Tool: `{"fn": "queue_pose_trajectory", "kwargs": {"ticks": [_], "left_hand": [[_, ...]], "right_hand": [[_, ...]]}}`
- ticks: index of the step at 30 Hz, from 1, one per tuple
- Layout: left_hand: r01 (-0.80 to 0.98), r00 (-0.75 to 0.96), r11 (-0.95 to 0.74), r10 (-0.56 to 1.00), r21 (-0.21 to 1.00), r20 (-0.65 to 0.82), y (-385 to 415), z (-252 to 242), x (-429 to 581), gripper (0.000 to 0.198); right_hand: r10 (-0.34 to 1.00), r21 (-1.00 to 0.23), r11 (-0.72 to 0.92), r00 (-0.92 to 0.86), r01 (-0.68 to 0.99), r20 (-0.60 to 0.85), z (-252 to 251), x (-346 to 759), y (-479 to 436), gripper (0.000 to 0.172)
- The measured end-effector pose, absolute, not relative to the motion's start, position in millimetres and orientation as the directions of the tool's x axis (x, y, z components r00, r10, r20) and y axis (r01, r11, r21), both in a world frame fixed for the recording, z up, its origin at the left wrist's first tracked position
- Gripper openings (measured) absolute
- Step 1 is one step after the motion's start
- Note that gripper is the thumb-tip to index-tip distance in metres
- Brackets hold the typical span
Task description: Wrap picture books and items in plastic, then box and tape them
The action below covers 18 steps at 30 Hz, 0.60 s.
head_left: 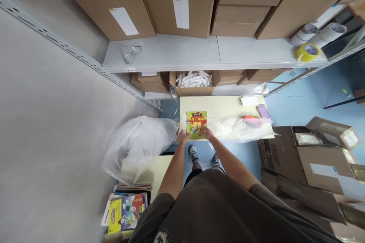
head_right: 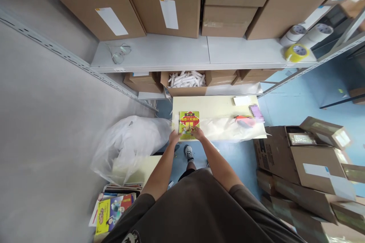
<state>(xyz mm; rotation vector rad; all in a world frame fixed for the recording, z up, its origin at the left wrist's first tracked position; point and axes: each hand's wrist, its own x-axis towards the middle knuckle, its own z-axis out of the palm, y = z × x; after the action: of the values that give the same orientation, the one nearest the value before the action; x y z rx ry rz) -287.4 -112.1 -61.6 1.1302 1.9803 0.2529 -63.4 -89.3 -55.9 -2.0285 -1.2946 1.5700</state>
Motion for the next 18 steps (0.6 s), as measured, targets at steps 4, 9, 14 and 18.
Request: {"fn": "queue_pose_trajectory", "kwargs": {"ticks": [4, 9, 14, 18], "left_hand": [[0.639, -0.278, 0.543, 0.824, 0.545, -0.494, -111, -55, -267, 0.041], [0.687, -0.244, 0.379, 0.924, 0.62, -0.294, -120, -28, -236, 0.046], [0.778, -0.055, 0.187, 0.971, 0.6, -0.231, -128, 3, -194, 0.046], [0.857, 0.092, 0.037, 0.971, 0.514, -0.222, -131, 17, -158, 0.033]], "right_hand": [[0.737, -0.657, -0.597, -0.008, 0.46, -0.676, -51, -71, -82, 0.059], [0.692, -0.709, -0.683, -0.152, 0.175, -0.705, -26, -79, -75, 0.067], [0.739, -0.728, -0.672, -0.181, -0.135, -0.649, 2, -72, -74, 0.065], [0.821, -0.797, -0.567, -0.062, -0.207, -0.568, 8, -44, -76, 0.056]]}}
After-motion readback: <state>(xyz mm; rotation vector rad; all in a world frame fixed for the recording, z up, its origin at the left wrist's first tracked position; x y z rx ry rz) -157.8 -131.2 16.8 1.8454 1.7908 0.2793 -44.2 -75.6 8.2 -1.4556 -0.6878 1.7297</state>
